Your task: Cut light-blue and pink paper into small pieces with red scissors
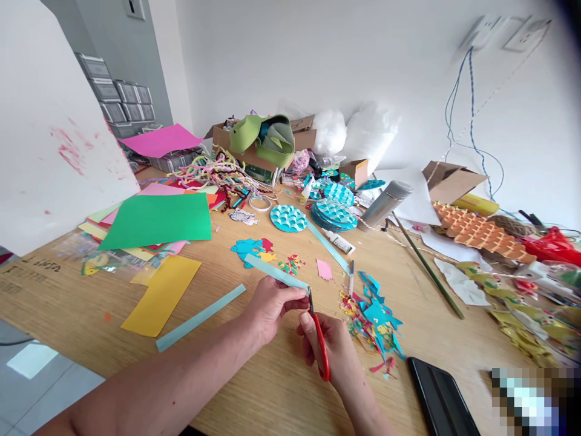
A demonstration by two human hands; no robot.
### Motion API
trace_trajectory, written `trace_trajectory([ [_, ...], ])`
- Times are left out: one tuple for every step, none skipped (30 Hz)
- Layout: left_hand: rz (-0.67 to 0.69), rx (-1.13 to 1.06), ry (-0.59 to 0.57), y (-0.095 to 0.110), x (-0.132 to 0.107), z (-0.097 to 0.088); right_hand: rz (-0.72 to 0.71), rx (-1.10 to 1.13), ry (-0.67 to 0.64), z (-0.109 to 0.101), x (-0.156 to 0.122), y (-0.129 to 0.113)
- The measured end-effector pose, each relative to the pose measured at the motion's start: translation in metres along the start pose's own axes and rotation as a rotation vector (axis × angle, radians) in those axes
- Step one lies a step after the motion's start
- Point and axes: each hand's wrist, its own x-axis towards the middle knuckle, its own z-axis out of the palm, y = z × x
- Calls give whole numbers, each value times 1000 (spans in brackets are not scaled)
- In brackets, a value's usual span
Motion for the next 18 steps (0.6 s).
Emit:
trace_trajectory([
  [-1, 0, 2, 0, 0, 0, -2, -4, -1, 0, 0, 0],
  [-1, 0, 3, -1, 0, 0, -3, -7, 0, 0, 0, 1],
  [1, -1, 4, -1, 0, 0, -2, -7, 1, 0, 1, 1],
  [4, -2, 3, -1, 0, 0, 0, -5, 1, 0, 1, 2],
  [8, -3, 2, -1, -1, 0, 3, -3, 3, 0, 1, 3],
  [12, -3, 1, -1, -1, 0, 6, -1, 4, 0, 1, 4],
  [15, -5, 0, -2, -1, 0, 12, 2, 7, 0, 1, 5],
  [16, -6, 0, -2, -1, 0, 19, 2, 13, 0, 1, 6],
  [16, -6, 0, -2, -1, 0, 25, 0, 19, 1, 1, 6],
  [16, -7, 1, -2, -1, 0, 28, -3, 23, 1, 2, 7],
  [15, -8, 2, -2, -1, 1, 29, -5, 25, 1, 2, 7],
  [14, -7, 3, -2, -1, 1, 26, -7, 27, 1, 2, 8],
  [14, -8, 6, -2, -1, 1, 22, -10, 30, 1, 2, 8],
  [14, -9, 8, -2, -2, 1, 19, -11, 33, 1, 3, 8],
  [14, -9, 12, -1, -2, 1, 19, -11, 36, 1, 3, 8],
  [14, -8, 16, -1, -2, 2, 23, -9, 38, 1, 3, 8],
  [15, -6, 19, -1, -2, 2, 30, -5, 36, 1, 3, 8],
  [17, -4, 21, 0, -2, 2, 37, -1, 34, 0, 2, 7],
])
